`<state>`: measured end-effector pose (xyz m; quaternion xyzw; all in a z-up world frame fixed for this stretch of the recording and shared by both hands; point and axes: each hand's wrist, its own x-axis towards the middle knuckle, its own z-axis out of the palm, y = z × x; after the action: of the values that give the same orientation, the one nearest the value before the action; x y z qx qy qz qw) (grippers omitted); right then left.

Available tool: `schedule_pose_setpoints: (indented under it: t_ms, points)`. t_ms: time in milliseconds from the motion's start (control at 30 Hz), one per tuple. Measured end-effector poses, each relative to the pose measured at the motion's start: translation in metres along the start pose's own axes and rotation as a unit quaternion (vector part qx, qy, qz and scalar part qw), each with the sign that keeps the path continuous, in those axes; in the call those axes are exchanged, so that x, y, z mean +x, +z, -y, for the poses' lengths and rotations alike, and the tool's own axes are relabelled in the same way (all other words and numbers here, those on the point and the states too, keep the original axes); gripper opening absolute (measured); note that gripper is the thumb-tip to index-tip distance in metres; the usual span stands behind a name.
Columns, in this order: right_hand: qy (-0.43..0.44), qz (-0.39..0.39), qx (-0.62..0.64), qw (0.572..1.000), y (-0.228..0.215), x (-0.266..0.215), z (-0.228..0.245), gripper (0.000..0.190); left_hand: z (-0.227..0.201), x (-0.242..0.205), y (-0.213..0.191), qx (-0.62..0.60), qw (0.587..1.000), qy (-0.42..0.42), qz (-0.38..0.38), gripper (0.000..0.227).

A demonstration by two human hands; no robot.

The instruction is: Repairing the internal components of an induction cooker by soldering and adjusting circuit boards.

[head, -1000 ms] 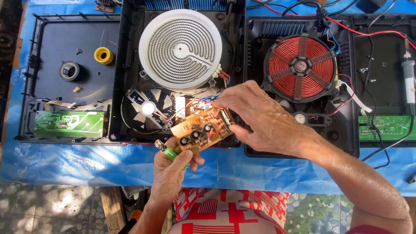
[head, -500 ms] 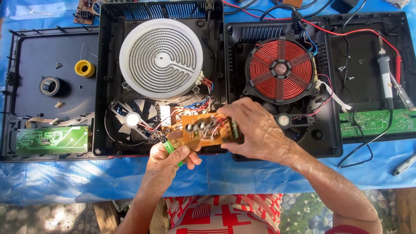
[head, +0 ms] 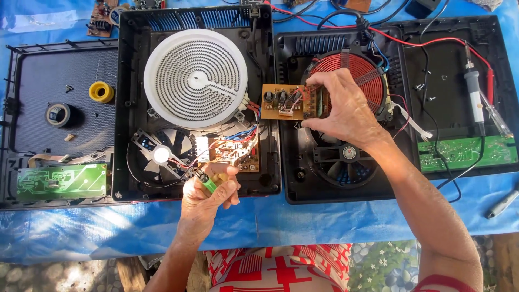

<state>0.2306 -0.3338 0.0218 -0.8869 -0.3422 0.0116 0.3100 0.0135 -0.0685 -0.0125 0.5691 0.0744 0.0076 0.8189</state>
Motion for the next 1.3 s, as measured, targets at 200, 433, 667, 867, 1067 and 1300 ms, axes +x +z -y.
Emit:
schedule_pose_setpoints:
  t_ms: [200,433,667,867,1067,1300]
  points:
    - [0.015,0.038,0.030,0.999,0.006,0.005,-0.005,0.078,0.005,0.001,-0.009,0.028,0.998,-0.046,-0.040,0.022]
    - [-0.057,-0.059,0.020,0.996,0.012,-0.001,-0.019,0.080,0.024,0.017,-0.013,0.020,0.997,0.067,-0.041,0.017]
    - [-0.040,-0.071,0.001,0.997,0.009,-0.009,-0.016,0.079,-0.013,0.048,0.018,0.043,0.996,0.076,0.011,0.020]
    - [-0.024,-0.083,-0.007,0.996,0.007,-0.018,-0.008,0.078,-0.054,0.103,0.049,0.220,0.960,0.162,0.060,0.018]
    - [-0.014,-0.097,0.096,0.991,0.013,-0.023,-0.016,0.075,-0.026,0.182,0.075,0.301,0.905,0.276,0.118,0.013]
    - [0.023,-0.096,0.137,0.986,0.018,-0.027,-0.026,0.079,-0.026,0.208,0.113,0.478,0.853,0.139,0.154,0.017]
